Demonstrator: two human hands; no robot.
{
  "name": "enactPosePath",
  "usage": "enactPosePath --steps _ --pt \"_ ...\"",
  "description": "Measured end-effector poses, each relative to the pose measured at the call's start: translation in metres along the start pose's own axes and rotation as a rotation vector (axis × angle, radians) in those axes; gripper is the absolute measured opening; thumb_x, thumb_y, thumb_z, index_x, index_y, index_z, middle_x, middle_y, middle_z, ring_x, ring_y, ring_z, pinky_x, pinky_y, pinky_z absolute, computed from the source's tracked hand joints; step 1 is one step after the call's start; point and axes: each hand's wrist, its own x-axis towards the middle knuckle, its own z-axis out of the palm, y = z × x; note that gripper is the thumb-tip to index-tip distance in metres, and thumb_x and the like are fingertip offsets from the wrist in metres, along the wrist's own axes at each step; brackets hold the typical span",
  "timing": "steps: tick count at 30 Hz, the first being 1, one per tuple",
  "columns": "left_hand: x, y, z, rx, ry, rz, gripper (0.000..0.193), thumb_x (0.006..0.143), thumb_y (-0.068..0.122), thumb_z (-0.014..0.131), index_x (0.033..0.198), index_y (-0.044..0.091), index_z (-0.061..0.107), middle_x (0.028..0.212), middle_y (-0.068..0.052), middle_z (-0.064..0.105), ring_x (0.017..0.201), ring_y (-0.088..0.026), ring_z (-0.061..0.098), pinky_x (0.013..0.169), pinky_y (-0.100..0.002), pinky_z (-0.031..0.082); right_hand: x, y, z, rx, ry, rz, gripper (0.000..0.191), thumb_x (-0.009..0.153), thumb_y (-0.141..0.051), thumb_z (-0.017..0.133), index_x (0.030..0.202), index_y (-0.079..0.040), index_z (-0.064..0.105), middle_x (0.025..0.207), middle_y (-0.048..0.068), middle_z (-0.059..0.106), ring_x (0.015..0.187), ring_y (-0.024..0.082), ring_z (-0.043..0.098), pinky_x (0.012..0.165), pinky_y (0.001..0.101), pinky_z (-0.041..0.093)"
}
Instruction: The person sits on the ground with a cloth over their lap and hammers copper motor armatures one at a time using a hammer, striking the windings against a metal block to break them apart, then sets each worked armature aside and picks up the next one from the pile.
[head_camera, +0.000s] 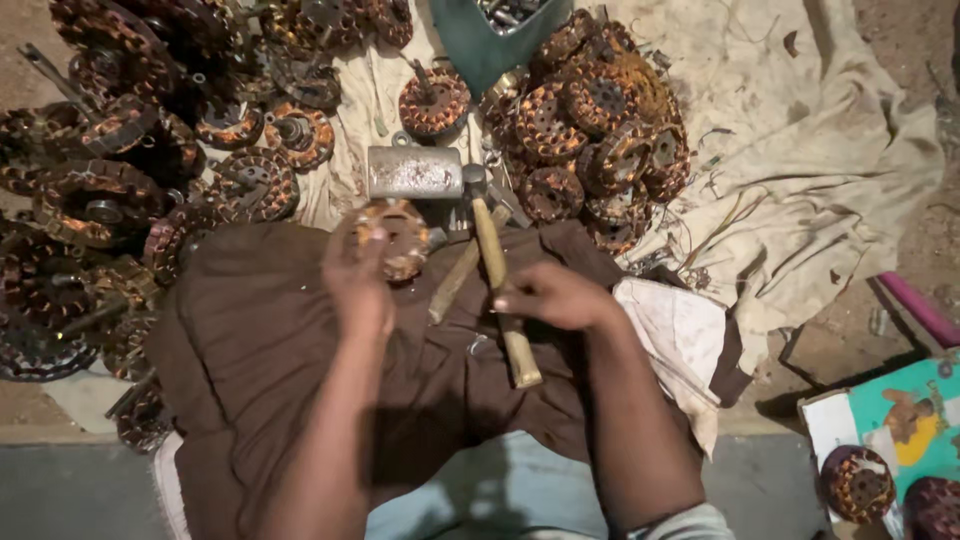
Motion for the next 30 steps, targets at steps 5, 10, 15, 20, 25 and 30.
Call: enactPosePath --steps 5,10,15,20,25,30 --pt "0.007 0.012 -0.012 -0.434 -0.149 -0.28 0.043 0.096 0.012 0.068 0.134 -0.005 0.057 0.123 -0.016 0.066 0.113 -0.028 0.067 0.098 -0.044 0.056 0.0 -0.014 0.011 -0.069 0.406 -0.259 0.098 0.071 -0.028 0.092 0.147 0.008 0.04 0.129 0.011 0.056 0.112 0.018 0.056 0.091 0.0347 0.047" --pt "-0.016 0.002 0.004 -0.095 -0.435 -0.379 0.076 0.089 0.012 0.07 0.157 0.003 0.036 0.141 -0.014 0.059 0.126 -0.024 0.06 0.106 -0.038 0.05 0.027 -0.032 0.05 0.439 0.471 -0.093 0.061 0.091 -0.026 0.077 0.143 -0.003 0.053 0.104 0.007 0.069 0.088 0.012 0.06 0.078 0.0292 0.053" --pt "-0.022 -0.001 0.015 0.032 -0.566 -0.202 0.097 0.094 0.023 0.069 0.163 0.023 0.001 0.153 -0.015 0.048 0.134 -0.029 0.054 0.102 -0.038 0.047 0.01 -0.031 0.025 0.396 0.679 0.067 0.047 0.087 -0.017 0.077 0.13 -0.001 0.066 0.099 0.01 0.073 0.084 0.015 0.065 0.074 0.031 0.053" --pt "-0.002 0.01 0.004 -0.149 -0.169 -0.343 0.075 0.095 0.054 0.052 0.158 0.031 0.018 0.129 -0.017 0.063 0.112 -0.032 0.066 0.091 -0.045 0.055 0.013 -0.027 -0.056 -0.197 1.343 -0.44 0.042 0.085 0.001 0.07 0.127 -0.006 0.066 0.123 0.013 0.072 0.116 0.024 0.069 0.103 0.0336 0.055" --pt "0.013 0.013 -0.009 -0.403 0.06 -0.188 0.068 0.101 0.059 0.053 0.154 0.019 0.041 0.107 -0.011 0.065 0.092 -0.024 0.063 0.082 -0.04 0.053 0.046 -0.01 -0.132 -0.953 1.294 -0.265 0.056 0.073 -0.013 0.077 0.127 -0.004 0.065 0.132 0.019 0.066 0.129 0.042 0.055 0.11 0.0501 0.041" --pt "0.017 0.003 -0.012 -0.412 0.112 -0.243 0.062 0.1 0.056 0.055 0.145 0.014 0.049 0.102 -0.009 0.065 0.086 -0.021 0.063 0.075 -0.036 0.052 0.065 -0.006 -0.074 -0.836 1.313 -0.344 0.044 0.094 -0.013 0.071 0.134 0.001 0.061 0.137 0.023 0.06 0.128 0.045 0.054 0.112 0.0524 0.04"
